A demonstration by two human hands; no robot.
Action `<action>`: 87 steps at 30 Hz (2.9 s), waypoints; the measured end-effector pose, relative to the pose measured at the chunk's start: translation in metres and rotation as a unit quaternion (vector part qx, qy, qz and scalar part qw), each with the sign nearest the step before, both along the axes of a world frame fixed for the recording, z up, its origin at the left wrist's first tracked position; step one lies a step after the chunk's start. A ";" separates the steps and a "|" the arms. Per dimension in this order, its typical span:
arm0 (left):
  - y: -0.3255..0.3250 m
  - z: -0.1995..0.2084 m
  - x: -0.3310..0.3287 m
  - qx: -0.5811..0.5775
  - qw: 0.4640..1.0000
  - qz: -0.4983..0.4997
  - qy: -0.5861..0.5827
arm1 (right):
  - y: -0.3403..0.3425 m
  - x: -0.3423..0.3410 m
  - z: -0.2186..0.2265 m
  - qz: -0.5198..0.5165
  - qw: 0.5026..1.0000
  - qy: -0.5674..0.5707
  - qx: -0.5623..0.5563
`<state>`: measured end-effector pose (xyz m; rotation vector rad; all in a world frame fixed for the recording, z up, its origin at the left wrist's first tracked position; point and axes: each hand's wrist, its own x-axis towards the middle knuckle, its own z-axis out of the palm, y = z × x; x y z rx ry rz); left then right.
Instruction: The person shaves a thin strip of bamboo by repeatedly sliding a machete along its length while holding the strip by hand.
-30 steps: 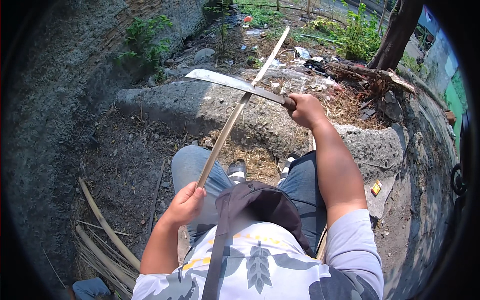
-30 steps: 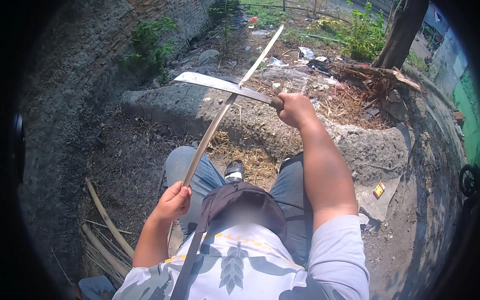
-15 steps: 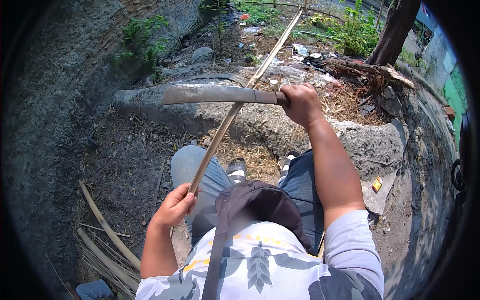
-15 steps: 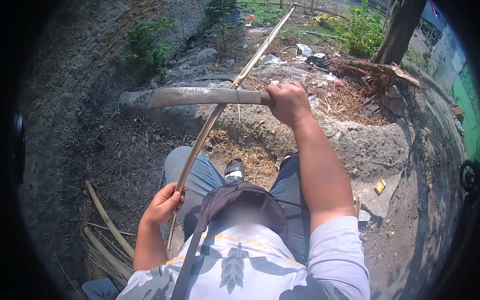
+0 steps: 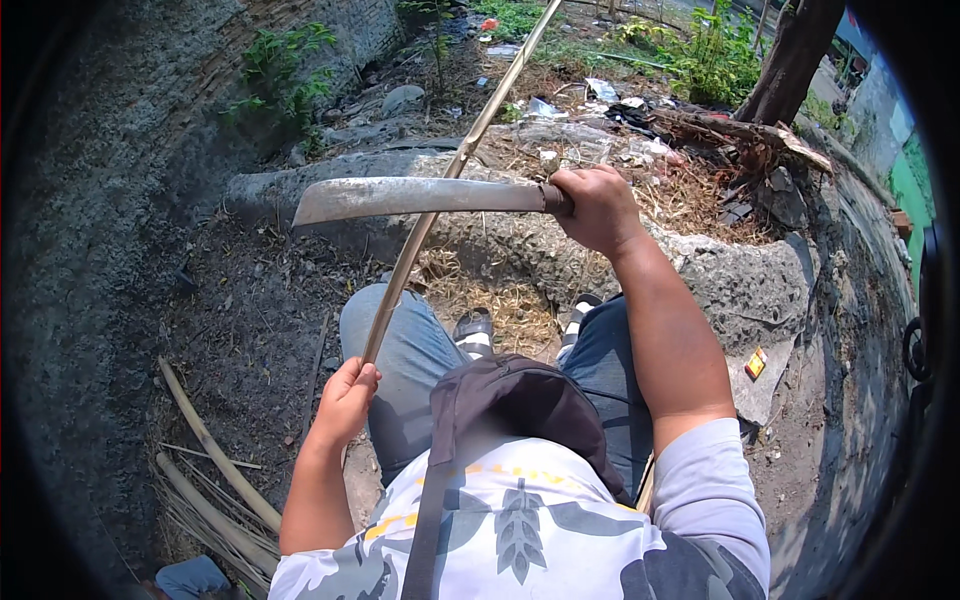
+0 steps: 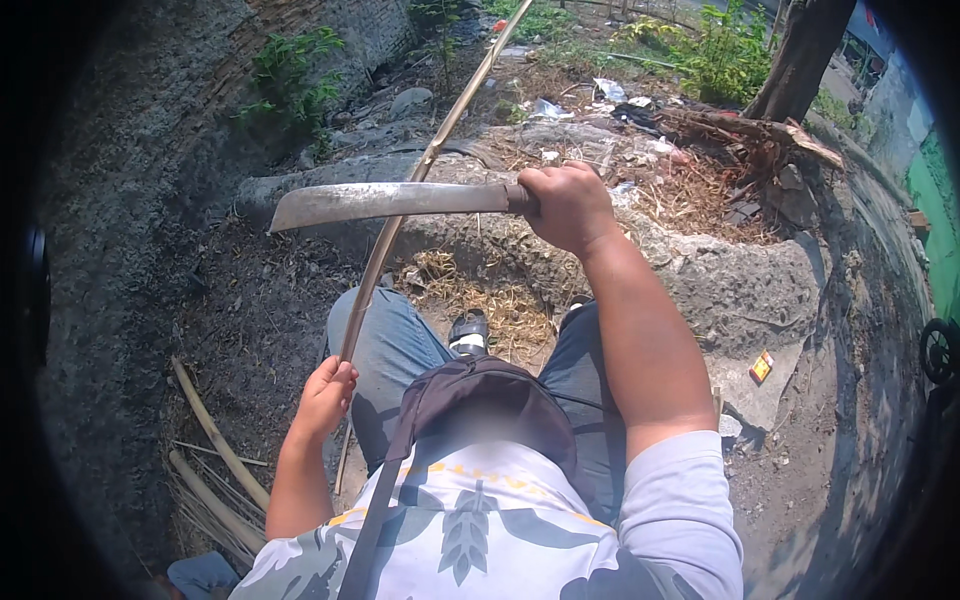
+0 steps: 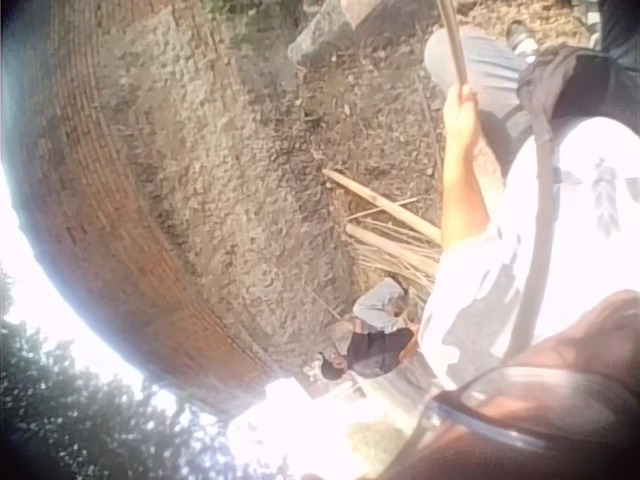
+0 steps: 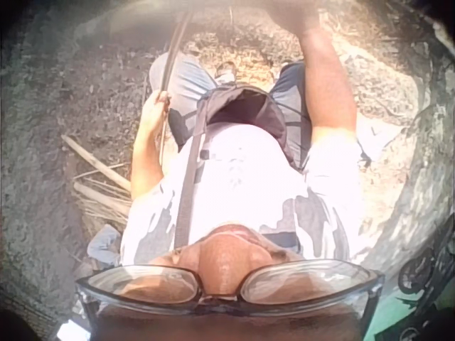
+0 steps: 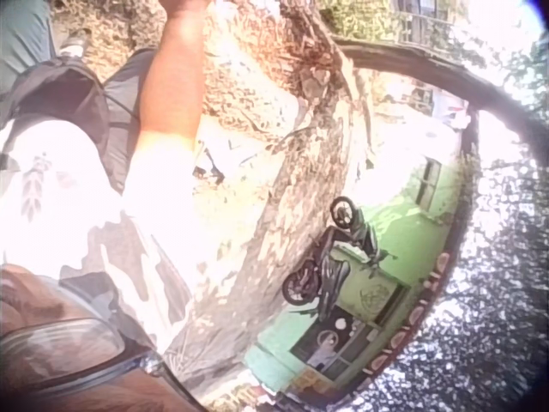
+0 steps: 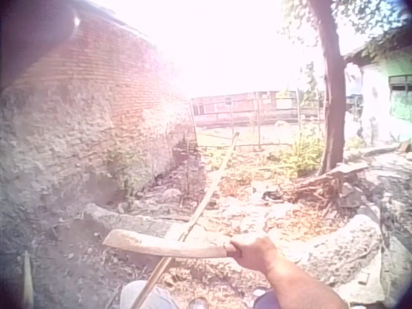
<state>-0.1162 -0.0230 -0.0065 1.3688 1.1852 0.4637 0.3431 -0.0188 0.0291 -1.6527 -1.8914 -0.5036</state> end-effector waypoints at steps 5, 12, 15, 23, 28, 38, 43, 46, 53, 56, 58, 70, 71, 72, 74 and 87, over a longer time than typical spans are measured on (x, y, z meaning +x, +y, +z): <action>-0.003 -0.011 0.009 -0.015 0.998 0.058 -0.033 | -0.001 -0.012 -0.005 0.025 0.999 0.000 -0.022; 0.003 -0.027 0.014 0.067 0.997 0.043 0.006 | 0.008 -0.038 -0.013 0.074 0.993 -0.072 -0.050; 0.001 -0.024 0.013 0.153 0.986 0.020 0.062 | 0.011 -0.028 -0.013 0.003 0.998 -0.058 -0.031; -0.003 -0.014 0.024 0.109 0.993 -0.013 0.035 | 0.010 0.002 -0.015 -0.073 0.995 0.028 -0.065; -0.004 -0.016 0.030 0.110 0.994 -0.021 0.018 | 0.012 -0.029 -0.015 0.037 0.998 -0.038 -0.024; -0.010 0.007 0.001 0.088 0.992 -0.085 0.034 | 0.010 -0.007 -0.011 -0.088 0.995 0.027 0.026; -0.008 0.002 0.013 0.077 0.992 -0.103 0.002 | 0.012 -0.020 -0.019 -0.033 0.998 0.052 0.029; -0.012 0.008 0.020 0.101 0.991 -0.089 0.001 | 0.008 -0.026 -0.008 0.010 0.999 -0.002 0.035; -0.014 -0.006 -0.019 0.030 0.997 -0.058 -0.038 | 0.007 -0.014 0.002 -0.036 0.998 -0.037 0.041; -0.021 0.014 -0.019 0.021 0.998 -0.040 -0.047 | 0.002 -0.008 -0.005 -0.058 0.998 0.034 0.008; -0.017 0.011 -0.021 0.120 0.991 -0.059 0.014 | 0.000 -0.009 -0.007 -0.031 0.992 0.120 -0.014; -0.059 -0.029 -0.063 0.149 0.985 -0.009 0.082 | 0.002 -0.026 -0.006 0.060 0.997 0.001 -0.047; -0.064 -0.034 -0.067 0.134 0.988 -0.009 0.080 | 0.004 -0.029 -0.006 0.065 0.995 0.004 -0.070; -0.067 -0.037 -0.070 0.121 0.990 -0.009 0.078 | 0.004 -0.033 -0.007 0.069 0.993 0.006 -0.092; -0.071 -0.036 -0.061 0.168 0.980 -0.031 0.107 | 0.005 -0.041 -0.010 0.060 0.991 0.024 -0.116; -0.070 -0.028 -0.033 0.262 0.941 -0.017 0.216 | 0.003 -0.028 -0.011 0.026 0.997 0.069 -0.019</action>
